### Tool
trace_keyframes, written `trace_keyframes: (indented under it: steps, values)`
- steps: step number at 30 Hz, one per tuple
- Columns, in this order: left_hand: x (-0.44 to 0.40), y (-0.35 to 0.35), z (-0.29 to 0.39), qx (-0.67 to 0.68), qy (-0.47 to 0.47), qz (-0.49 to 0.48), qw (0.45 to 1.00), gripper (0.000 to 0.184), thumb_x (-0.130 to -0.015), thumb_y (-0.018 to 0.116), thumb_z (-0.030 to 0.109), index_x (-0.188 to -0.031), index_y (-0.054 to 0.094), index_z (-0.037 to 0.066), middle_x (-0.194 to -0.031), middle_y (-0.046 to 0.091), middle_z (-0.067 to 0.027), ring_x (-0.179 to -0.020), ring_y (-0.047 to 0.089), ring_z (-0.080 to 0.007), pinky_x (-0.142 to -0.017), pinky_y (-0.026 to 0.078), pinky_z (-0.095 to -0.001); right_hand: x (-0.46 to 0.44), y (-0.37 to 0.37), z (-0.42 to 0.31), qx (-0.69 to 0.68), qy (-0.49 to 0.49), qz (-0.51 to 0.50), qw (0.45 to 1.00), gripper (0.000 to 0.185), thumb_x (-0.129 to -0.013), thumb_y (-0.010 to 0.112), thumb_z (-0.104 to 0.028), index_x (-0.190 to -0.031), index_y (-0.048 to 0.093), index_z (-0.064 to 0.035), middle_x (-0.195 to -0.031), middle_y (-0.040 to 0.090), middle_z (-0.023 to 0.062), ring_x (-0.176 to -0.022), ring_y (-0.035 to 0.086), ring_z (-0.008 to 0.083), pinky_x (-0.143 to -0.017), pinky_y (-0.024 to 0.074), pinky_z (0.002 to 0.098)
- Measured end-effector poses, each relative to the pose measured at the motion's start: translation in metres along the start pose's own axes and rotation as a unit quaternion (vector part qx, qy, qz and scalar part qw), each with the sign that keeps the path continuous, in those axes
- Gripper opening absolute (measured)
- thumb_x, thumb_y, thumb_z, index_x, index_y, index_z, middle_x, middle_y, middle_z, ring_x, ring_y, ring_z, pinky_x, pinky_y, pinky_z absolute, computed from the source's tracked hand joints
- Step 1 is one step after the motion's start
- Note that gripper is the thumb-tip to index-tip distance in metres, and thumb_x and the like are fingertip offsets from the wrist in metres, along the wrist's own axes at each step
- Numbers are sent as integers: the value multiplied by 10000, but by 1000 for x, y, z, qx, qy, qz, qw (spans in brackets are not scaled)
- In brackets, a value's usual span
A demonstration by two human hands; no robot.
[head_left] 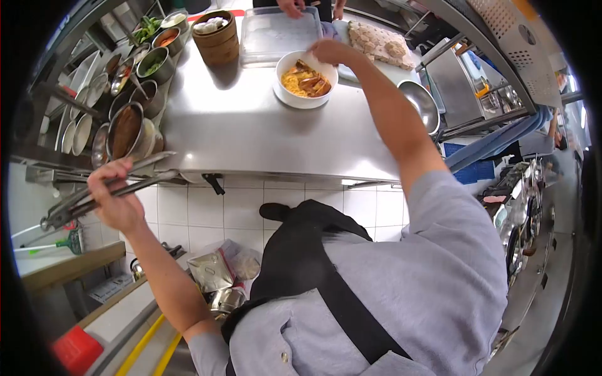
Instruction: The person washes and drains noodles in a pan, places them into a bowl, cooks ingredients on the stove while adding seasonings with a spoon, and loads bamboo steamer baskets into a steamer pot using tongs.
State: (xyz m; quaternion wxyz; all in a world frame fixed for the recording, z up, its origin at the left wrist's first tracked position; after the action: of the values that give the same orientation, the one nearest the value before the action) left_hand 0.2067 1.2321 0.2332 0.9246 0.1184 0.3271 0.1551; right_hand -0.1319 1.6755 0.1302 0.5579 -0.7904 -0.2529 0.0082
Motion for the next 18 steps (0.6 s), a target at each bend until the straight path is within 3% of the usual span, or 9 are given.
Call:
trace_keyframes:
  steps: [1, 2, 3, 5, 6, 8, 11, 14, 18]
  values:
    - [-9, 1, -17, -5, 2, 34, 999, 397, -1018, 478, 356, -844, 545, 6, -805, 573, -145, -825, 577, -316, -856, 486, -495, 31, 8, -21, 196, 61, -174, 963, 226, -822, 611, -113, -986, 750, -44, -892, 704, 117, -621, 650, 216, -589, 533, 372]
    - [-15, 2, -32, -13, 3, 70, 997, 412, -1021, 471, 358, -830, 548, 2, -796, 586, -149, -813, 595, -316, -838, 503, -482, 64, 11, -30, 377, 115, -336, 856, 228, -831, 617, -103, -1006, 761, -77, -1022, 720, 136, -682, 686, 242, -642, 555, 396]
    - [-23, 2, -46, -51, 10, 110, 993, 430, -1021, 473, 362, -807, 560, -1, -781, 609, -144, -799, 637, -315, -809, 528, -454, 36, 37, 15, 363, 90, -382, 845, 246, -837, 611, -64, -1021, 769, -103, -951, 719, 126, -726, 673, 212, -676, 552, 390]
    - [-40, 12, -69, -109, -28, 242, 964, 411, -1010, 499, 361, -835, 615, 8, -839, 671, -132, -797, 670, -239, -754, 517, -367, 38, 3, -6, 242, 105, -250, 931, 353, -802, 600, -38, -1092, 759, -159, -926, 713, 106, -808, 668, 192, -695, 540, 370]
    - [-57, 14, -92, -90, -10, 226, 970, 430, -1010, 498, 382, -841, 638, 13, -853, 698, -125, -757, 671, -201, -659, 478, -305, 31, -3, -11, 153, 86, -219, 960, 339, -789, 616, -56, -1073, 765, -165, -931, 718, 100, -840, 672, 189, -696, 534, 364]
    - [-98, 31, -129, -52, -12, 241, 969, 394, -995, 552, 348, -820, 654, 10, -785, 703, -104, -686, 648, -164, -617, 430, -263, 39, -1, -48, -8, -89, -70, 994, 284, -785, 612, -86, -1005, 774, -164, -944, 720, 119, -824, 677, 214, -729, 526, 374]
    - [-159, 74, -164, 9, 30, 214, 976, 320, -951, 648, 239, -750, 656, -10, -695, 684, -91, -632, 602, -118, -589, 423, -262, 70, 99, -63, 14, -193, -69, 979, 320, -885, 506, -188, -1130, 713, -174, -967, 697, 172, -907, 663, 329, -841, 503, 455]
    - [-196, 86, -188, -31, 34, 234, 971, 340, -940, 665, 253, -758, 655, -34, -705, 691, -95, -602, 613, -130, -553, 434, -258, 144, 157, -92, -30, -151, -164, 974, 331, -901, 479, -187, -1143, 697, -127, -992, 699, 181, -908, 656, 365, -845, 509, 472]
    - [-237, 87, -218, -13, 71, 187, 980, 313, -919, 697, 241, -756, 658, -23, -697, 692, -93, -502, 569, -119, -459, 406, -252, 167, 197, -69, -131, -118, -124, 976, 305, -932, 495, -199, -1148, 690, -107, -1001, 692, 193, -928, 648, 383, -852, 507, 462]
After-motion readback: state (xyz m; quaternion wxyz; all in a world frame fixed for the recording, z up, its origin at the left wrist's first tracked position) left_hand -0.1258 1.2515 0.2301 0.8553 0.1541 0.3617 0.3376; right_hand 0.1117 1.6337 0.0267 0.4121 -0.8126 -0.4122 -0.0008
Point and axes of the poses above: each hand's wrist, its own x-axis away from the middle knuckle, its own y-axis out of the palm, z = x × y, the point moved 7 cm from there along -x, towards the middle knuckle
